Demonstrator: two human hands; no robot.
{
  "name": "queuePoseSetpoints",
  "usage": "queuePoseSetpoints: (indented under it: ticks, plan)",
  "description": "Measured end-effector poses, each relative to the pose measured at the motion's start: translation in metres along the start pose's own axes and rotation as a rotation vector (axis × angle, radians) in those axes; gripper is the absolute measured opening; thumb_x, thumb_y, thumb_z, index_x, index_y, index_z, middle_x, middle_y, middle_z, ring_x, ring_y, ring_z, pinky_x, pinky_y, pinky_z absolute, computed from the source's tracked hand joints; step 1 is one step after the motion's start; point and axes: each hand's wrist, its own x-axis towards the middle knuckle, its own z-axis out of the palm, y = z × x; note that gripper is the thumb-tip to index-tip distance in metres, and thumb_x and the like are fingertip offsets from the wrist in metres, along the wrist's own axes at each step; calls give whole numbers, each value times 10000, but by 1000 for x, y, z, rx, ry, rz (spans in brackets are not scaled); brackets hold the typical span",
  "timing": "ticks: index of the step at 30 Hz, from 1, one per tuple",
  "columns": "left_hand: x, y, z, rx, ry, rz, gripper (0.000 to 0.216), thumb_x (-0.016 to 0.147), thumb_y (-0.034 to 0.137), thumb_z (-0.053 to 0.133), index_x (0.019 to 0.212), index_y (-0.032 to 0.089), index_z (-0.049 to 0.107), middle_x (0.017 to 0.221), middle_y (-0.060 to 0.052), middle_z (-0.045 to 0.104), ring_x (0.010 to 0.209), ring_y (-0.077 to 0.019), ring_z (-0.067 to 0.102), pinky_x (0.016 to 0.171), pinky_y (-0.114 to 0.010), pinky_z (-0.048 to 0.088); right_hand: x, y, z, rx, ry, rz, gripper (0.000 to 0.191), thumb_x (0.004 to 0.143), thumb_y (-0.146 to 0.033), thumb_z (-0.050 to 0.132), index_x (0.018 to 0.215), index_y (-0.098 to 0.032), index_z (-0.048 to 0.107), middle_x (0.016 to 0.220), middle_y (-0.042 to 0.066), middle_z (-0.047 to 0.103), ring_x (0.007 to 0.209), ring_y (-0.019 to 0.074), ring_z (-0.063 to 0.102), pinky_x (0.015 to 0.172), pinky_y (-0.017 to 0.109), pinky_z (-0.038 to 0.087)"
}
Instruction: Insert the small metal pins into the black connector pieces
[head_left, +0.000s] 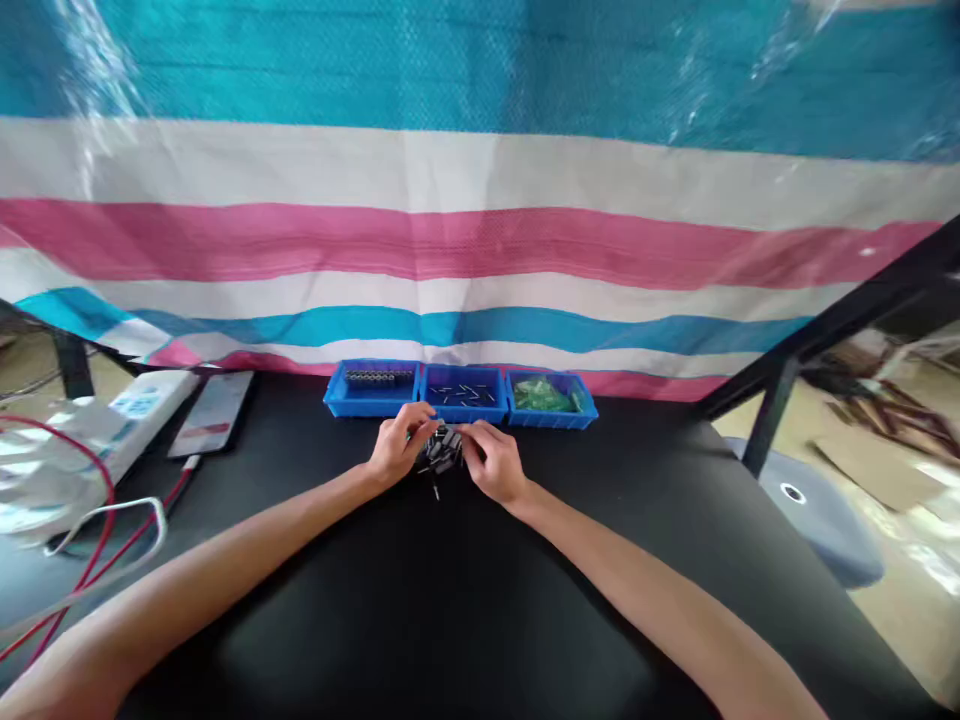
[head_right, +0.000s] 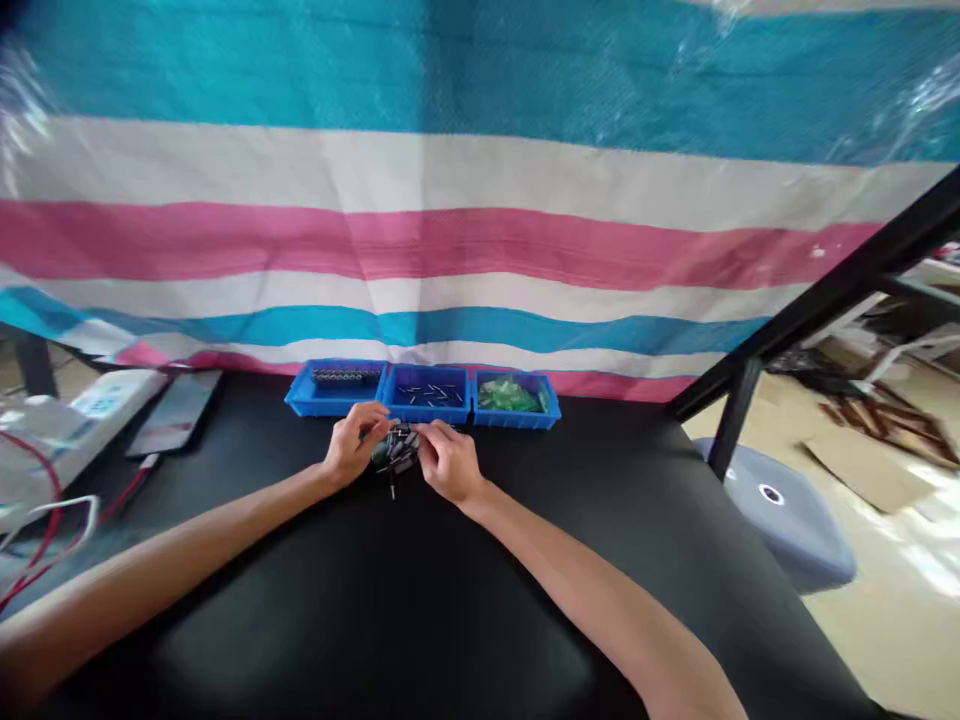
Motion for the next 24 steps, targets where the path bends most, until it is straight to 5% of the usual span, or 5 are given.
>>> queuePoseSetpoints:
  ticks: [7,12,17,24]
  plan:
    - [-3,-1,0,-30,-95,21,220,913,350,514,1064,190,521,774,0,662,624,-100,637,596,-184,491,0,-1,-1,17,-24,-1,260,921,-214,504,1172,-209,570,871,54,652,761,165,641,695,270,537]
    - [-4,-4,-1,-21,-177,62,211,919,344,505,1064,196,538,760,0,668,643,-108,641,626,-196,501,0,0,0,17,-63,-33,183,934,-251,515,1088,-213,608,914,57,648,780,157,643,708,253,525]
    - [-3,0,-2,-13,-142,41,297,868,384,591,1078,178,551,775,-8,682,579,-94,612,568,-184,485,0,-2,-2,34,-6,-17,156,940,-238,492,1043,-193,600,868,63,646,756,164,631,688,267,522]
    - [2,11,-5,31,-67,176,149,866,291,608,955,177,641,854,-41,693,561,-74,559,561,-184,483,2,-2,-3,53,15,2,150,948,-228,471,1012,-186,600,863,67,632,769,169,617,701,273,505]
